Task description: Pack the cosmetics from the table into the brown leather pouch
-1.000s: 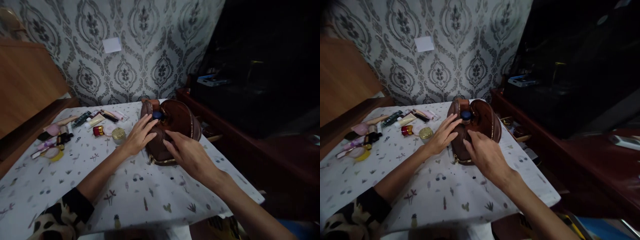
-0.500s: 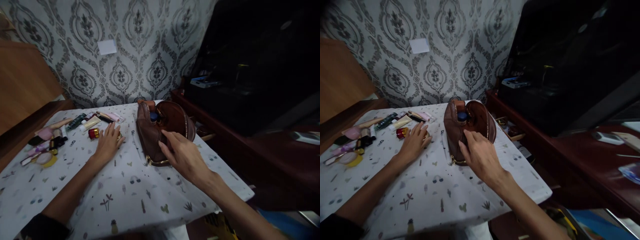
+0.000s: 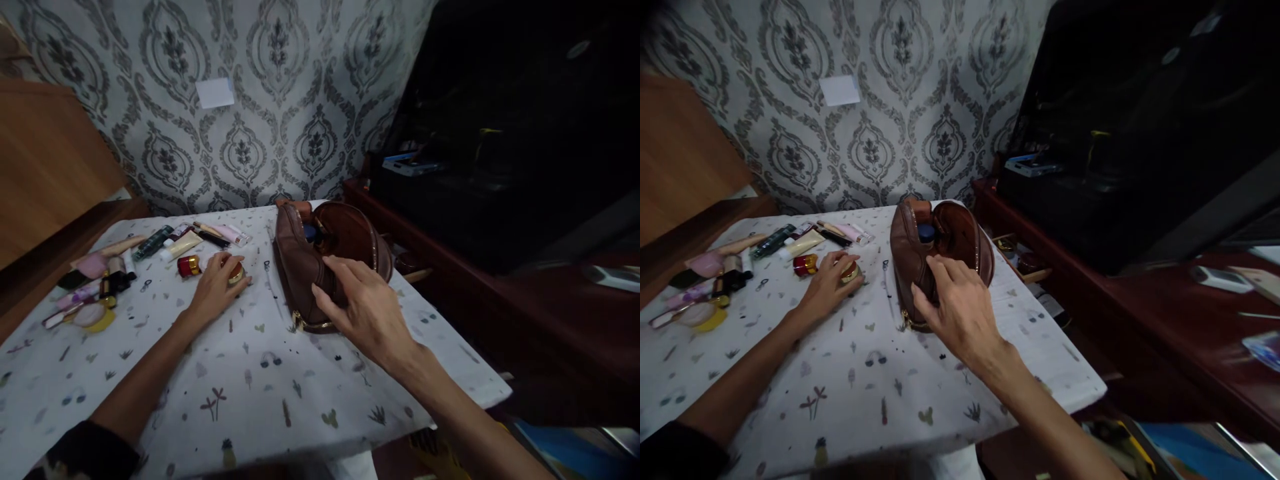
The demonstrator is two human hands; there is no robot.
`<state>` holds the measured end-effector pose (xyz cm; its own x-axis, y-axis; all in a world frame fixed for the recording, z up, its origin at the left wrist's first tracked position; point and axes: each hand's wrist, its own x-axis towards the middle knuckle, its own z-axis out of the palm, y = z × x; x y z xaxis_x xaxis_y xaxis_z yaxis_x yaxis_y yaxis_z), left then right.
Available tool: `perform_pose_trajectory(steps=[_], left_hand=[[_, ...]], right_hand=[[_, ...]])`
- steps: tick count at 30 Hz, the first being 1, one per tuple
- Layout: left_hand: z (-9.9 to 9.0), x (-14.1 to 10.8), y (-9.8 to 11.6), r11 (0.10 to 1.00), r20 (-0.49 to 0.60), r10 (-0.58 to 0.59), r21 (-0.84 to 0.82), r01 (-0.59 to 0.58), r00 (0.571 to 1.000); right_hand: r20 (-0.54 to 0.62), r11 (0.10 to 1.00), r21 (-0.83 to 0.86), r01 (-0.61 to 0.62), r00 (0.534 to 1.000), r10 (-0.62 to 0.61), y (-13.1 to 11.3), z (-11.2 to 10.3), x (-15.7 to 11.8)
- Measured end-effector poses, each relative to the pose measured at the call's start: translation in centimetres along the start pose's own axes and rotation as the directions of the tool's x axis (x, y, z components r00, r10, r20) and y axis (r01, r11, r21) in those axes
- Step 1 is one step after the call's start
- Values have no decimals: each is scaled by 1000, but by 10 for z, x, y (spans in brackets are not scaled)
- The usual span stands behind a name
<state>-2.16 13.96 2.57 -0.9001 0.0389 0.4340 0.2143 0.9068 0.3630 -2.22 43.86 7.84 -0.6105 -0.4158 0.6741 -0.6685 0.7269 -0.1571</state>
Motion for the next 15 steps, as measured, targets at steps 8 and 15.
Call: perform_pose_trajectory(steps=[8, 15], left_hand=[[2, 0, -6, 955, 42, 25, -296, -12, 999], [19, 2, -3, 667, -49, -289, -726, 164, 956]], right_hand=[[-200, 916, 325, 233, 964, -174, -44, 12, -2], [457, 609, 660, -440, 878, 140, -90, 101, 28]])
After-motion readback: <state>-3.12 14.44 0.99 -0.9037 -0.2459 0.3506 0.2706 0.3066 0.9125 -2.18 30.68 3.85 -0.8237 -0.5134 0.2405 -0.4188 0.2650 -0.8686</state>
